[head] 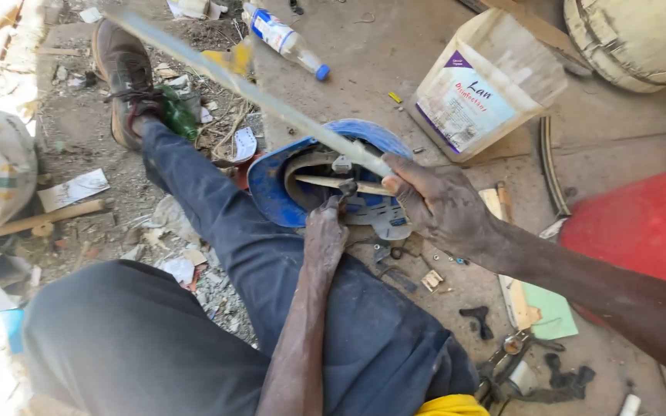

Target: Repairing the internal suspension and straps of a blue hard hat while sitting on the ground.

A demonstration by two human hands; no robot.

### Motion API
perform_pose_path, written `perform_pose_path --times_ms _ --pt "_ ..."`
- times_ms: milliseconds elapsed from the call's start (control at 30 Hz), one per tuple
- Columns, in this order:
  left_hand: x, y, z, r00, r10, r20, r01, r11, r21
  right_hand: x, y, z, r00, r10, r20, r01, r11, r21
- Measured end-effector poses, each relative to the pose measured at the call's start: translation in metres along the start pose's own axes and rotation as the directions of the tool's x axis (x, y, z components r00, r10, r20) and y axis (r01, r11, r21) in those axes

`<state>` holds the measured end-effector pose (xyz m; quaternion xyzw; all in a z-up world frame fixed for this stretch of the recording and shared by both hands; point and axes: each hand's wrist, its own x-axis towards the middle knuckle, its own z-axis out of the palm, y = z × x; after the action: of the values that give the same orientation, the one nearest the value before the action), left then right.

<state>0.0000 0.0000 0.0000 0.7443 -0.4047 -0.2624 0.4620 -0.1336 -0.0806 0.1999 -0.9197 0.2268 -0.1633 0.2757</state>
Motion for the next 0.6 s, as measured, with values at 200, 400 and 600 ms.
perform_pose_path --times_ms 200,400,600 --pt "-0.002 -0.004 -0.003 0.999 0.031 -0.024 -0.030 0.999 0.040 0.012 0.009 0.008 0.990 0.099 0.099 -0.107 0.991 0.077" --pt "-0.001 -0.007 -0.003 1.000 0.005 -0.025 -0.004 0.999 0.043 0.020 0.013 0.013 0.975 0.070 0.211 -0.073 0.997 0.005" --pt "0.003 -0.017 -0.003 0.999 -0.005 -0.034 0.006 0.999 0.039 0.027 0.009 0.021 0.984 0.003 0.179 0.013 0.996 -0.088"
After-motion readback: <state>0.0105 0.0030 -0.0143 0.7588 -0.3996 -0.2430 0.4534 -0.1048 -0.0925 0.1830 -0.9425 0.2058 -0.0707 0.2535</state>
